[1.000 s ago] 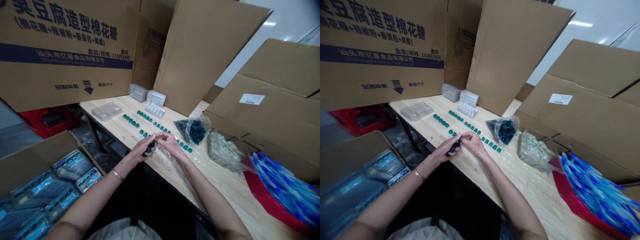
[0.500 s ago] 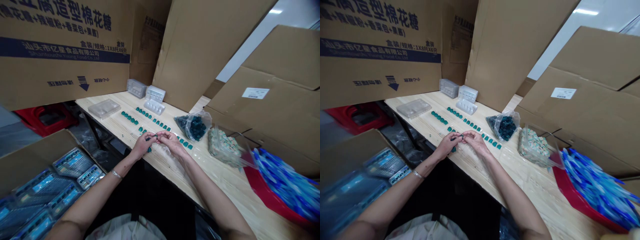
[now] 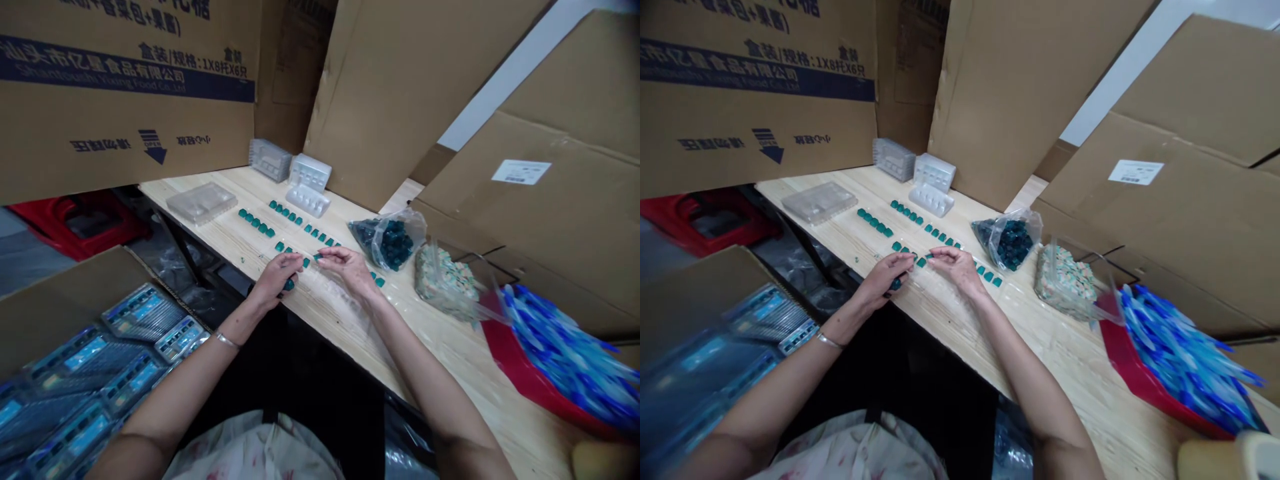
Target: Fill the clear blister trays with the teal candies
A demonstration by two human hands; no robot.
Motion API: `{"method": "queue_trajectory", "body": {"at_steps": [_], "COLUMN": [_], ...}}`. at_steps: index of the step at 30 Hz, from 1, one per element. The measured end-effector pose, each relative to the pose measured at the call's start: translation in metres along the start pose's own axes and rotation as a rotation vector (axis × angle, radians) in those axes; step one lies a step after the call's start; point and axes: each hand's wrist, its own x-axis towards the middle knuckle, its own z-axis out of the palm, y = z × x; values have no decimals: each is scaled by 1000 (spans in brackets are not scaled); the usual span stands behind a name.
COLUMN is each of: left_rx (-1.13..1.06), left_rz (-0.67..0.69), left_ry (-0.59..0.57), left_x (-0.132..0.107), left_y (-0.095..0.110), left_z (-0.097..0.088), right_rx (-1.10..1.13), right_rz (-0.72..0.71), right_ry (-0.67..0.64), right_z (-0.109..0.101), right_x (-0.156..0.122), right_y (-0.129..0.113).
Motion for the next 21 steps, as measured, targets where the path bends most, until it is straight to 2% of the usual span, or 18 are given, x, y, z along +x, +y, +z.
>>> {"method": "queue_trajectory", "body": {"at_steps": [3,5,8,16,21], "left_rx": [-107,-155,-201,-269,-554], "left_rz": [-78,-123,-152,-180,-303], "left_ry": [-10,-3,2,-6,-31], "left_x": [-9,-13,-14,-13,-9], "left_y": [2,-1,-7,-7,-2], "left_z": [-8,-12,-15,-16,-14], "right_rx": [-345,-539,-698,-855,-921], "right_rz": [-218,-355,-454,-525,-514], "right_ry": [32,-4,-95,-225,-264], "right_z": [-9,-10,-8,-2,-1], "right_x": [6,6,4,3,4], "right_y": [9,17,26,24,19]}}
